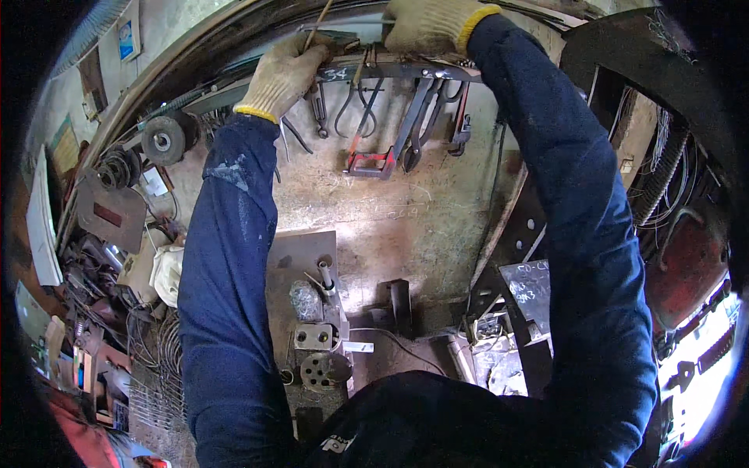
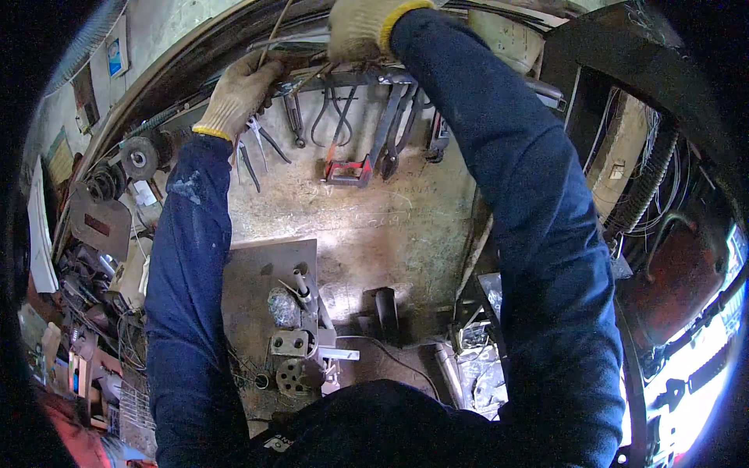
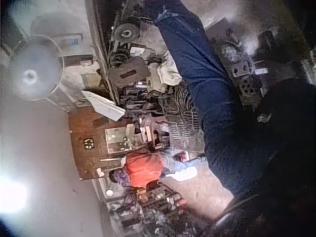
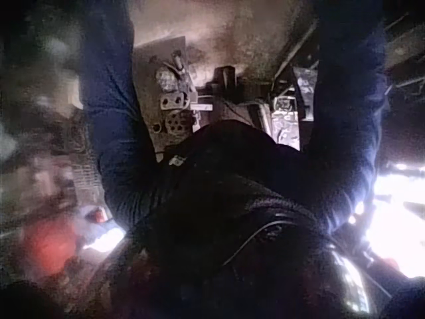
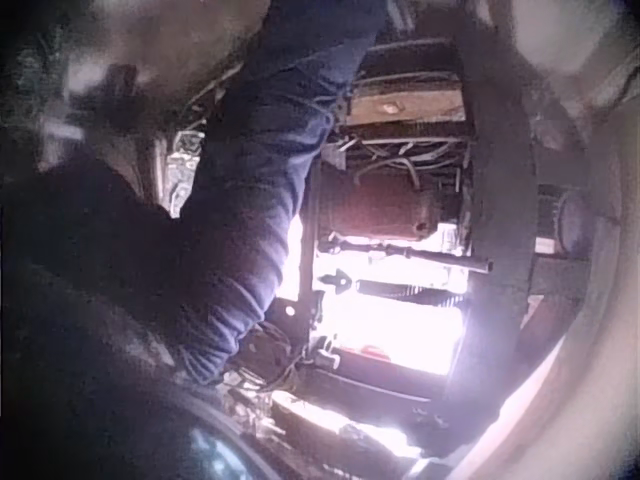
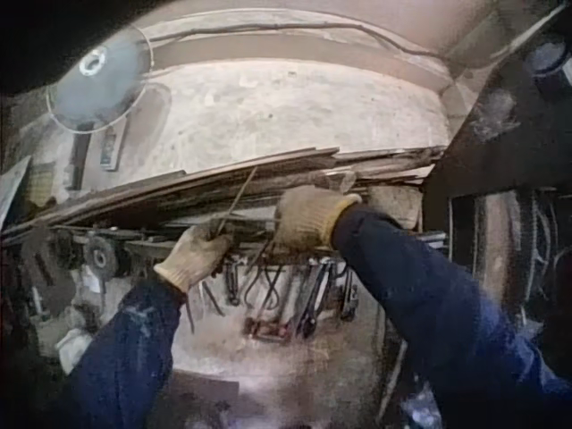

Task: The person bends metal rods and positions them onto a metal frame using pliers and by hand, then secures them with clamps on a fabrication table.

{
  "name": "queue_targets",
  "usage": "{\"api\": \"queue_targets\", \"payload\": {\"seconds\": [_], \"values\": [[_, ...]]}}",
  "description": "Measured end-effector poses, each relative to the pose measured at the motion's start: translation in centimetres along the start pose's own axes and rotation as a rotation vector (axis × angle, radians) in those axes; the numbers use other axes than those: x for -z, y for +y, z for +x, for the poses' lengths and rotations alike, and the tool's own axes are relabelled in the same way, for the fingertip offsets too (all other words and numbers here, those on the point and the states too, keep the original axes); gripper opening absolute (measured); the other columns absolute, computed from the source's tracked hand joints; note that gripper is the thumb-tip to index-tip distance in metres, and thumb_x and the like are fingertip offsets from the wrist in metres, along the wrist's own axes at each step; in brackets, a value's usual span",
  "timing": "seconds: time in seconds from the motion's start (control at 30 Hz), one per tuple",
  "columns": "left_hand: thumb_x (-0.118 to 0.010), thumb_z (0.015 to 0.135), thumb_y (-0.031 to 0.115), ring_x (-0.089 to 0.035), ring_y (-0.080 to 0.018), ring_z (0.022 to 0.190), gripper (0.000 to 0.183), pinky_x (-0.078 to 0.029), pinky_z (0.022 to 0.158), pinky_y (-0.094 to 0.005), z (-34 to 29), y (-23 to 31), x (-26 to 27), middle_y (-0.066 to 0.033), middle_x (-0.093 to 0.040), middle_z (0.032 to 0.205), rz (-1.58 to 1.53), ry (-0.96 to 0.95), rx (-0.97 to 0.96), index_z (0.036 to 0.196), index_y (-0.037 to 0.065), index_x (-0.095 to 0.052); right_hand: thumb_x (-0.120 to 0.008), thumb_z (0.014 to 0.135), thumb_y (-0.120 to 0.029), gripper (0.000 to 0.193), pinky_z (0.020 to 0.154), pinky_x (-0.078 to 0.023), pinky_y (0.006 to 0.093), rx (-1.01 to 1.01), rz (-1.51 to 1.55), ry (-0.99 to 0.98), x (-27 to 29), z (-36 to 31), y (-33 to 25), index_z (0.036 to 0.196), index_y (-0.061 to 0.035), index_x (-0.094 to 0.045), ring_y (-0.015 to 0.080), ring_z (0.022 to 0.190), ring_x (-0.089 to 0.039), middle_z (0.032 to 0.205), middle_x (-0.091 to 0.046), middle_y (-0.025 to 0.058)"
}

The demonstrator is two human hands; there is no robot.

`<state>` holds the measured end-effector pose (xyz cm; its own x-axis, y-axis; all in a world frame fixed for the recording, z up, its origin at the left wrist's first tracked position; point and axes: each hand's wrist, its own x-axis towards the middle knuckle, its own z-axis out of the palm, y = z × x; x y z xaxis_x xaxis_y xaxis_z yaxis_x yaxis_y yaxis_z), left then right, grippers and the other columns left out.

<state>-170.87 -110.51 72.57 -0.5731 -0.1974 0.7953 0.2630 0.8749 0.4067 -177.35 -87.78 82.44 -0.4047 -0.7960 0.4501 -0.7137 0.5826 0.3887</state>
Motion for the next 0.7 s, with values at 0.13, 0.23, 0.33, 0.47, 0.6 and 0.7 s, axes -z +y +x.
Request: {"api": "queue_targets", "payload": {"seconds": [0.13,0.23,0.33,0.47,0.6,0.7], "values": [[-0.059,0.098,0.036,-0.069,-0.0222,0.077,0.039,-0.054,0.074,-0.0361,0.1,0.0,-0.4,-0.0134,-0.074,0.091,-0.074,0.001,-0.033,0.121,0.007,-0.073,-0.063,0.089,-0.032,0.040,0.085,-0.054,0.0507,-0.132,0.002,0.217,-0.1,0.3,3.7,0.101,0.0033,-0.075,0.0416,0.098,-0.069,0.105,-0.072,0.0267],[-0.059,0.098,0.036,-0.069,-0.0222,0.077,0.039,-0.054,0.073,-0.0365,0.5,0.0,-0.7,-0.0131,-0.073,0.090,-0.076,-0.028,0.030,0.121,0.008,-0.073,-0.063,0.090,-0.037,0.044,0.085,-0.054,0.0507,-0.227,-0.163,0.237,0.7,0.7,7.1,0.105,0.0033,-0.074,0.0430,0.098,-0.070,0.102,-0.072,0.0286],[-0.059,0.098,0.036,-0.069,-0.0230,0.078,0.039,-0.054,0.074,-0.0370,0.2,-0.8,-0.6,-0.0141,-0.073,0.091,-0.040,-0.015,0.047,0.122,0.008,-0.072,-0.063,0.091,-0.040,0.045,0.085,-0.054,0.0506,-0.385,0.173,0.417,1.1,-2.4,5.3,0.109,0.0001,-0.075,0.0437,0.099,-0.070,0.103,-0.072,0.0290],[-0.058,0.098,0.037,-0.070,-0.0260,0.082,0.041,-0.054,0.076,-0.0382,0.5,-0.7,-0.4,-0.0165,-0.074,0.093,-0.031,-0.027,0.020,0.123,0.009,-0.072,-0.063,0.089,-0.042,0.047,0.089,-0.054,0.0465,-0.491,0.204,0.490,1.7,-3.4,7.1,0.111,-0.0030,-0.075,0.0407,0.105,-0.070,0.106,-0.073,0.0264],[-0.058,0.098,0.038,-0.070,-0.0287,0.087,0.041,-0.053,0.079,-0.0392,0.1,0.4,-0.5,-0.0183,-0.074,0.097,0.036,-0.051,0.081,0.123,0.008,-0.072,-0.062,0.087,-0.038,0.044,0.091,-0.054,0.0457,-0.429,0.298,0.626,0.4,-4.3,10.6,0.110,-0.0027,-0.076,0.0419,0.105,-0.069,0.106,-0.074,0.0261],[-0.058,0.098,0.039,-0.071,-0.0293,0.088,0.042,-0.053,0.079,-0.0391,0.2,0.0,0.0,-0.0183,-0.074,0.100,0.022,-0.010,0.048,0.123,0.008,-0.072,-0.063,0.090,-0.026,0.034,0.075,-0.055,0.0405,-0.408,0.512,0.709,0.9,-5.8,9.8,0.107,0.0006,-0.075,0.0296,0.082,-0.070,0.092,-0.075,0.0198]]}}
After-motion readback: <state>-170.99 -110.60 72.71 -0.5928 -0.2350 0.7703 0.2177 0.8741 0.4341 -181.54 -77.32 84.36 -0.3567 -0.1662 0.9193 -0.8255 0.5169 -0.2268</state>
